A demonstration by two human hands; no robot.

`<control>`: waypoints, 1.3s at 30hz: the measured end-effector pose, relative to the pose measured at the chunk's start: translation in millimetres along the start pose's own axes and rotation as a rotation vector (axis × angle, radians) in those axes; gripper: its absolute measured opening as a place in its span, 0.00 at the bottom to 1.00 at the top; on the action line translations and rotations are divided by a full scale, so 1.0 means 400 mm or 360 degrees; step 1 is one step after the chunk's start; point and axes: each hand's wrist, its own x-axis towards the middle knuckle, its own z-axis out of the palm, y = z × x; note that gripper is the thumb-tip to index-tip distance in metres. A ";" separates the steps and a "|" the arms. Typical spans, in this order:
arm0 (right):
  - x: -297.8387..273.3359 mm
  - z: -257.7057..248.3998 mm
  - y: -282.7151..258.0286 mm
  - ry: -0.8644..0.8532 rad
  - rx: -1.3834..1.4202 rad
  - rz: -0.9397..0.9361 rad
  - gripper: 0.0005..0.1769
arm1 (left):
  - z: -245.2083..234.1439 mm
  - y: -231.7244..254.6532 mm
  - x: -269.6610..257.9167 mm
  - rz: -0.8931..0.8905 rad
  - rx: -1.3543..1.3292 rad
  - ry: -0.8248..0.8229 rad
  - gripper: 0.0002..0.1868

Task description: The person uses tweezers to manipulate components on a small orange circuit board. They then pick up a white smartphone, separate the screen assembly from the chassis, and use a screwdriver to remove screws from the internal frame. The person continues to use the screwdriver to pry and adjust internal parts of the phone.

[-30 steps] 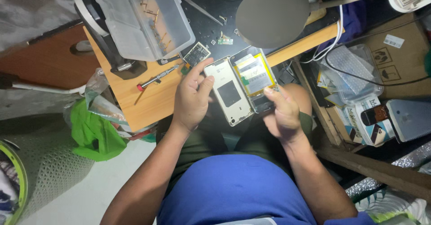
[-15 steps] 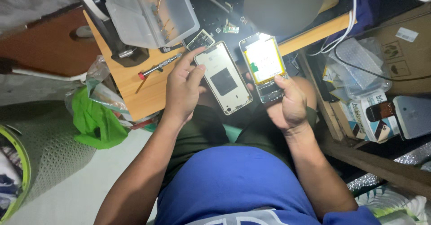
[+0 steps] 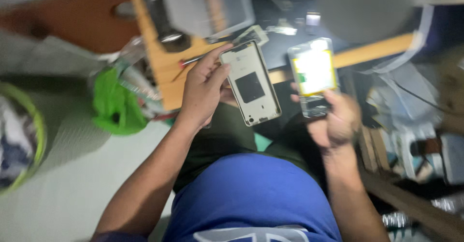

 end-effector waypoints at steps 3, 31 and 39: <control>-0.008 -0.006 0.011 -0.0034 -0.0002 -0.0003 0.35 | -0.100 0.023 -0.038 0.0032 0.0008 0.0119 0.22; -0.053 0.064 0.027 0.0084 -0.0111 0.0126 0.34 | -0.762 -0.316 0.125 -0.0351 0.0443 0.0948 0.13; -0.028 0.046 -0.001 0.0164 -0.0117 0.0157 0.32 | -0.857 -0.365 0.347 0.0155 0.1290 0.0884 0.19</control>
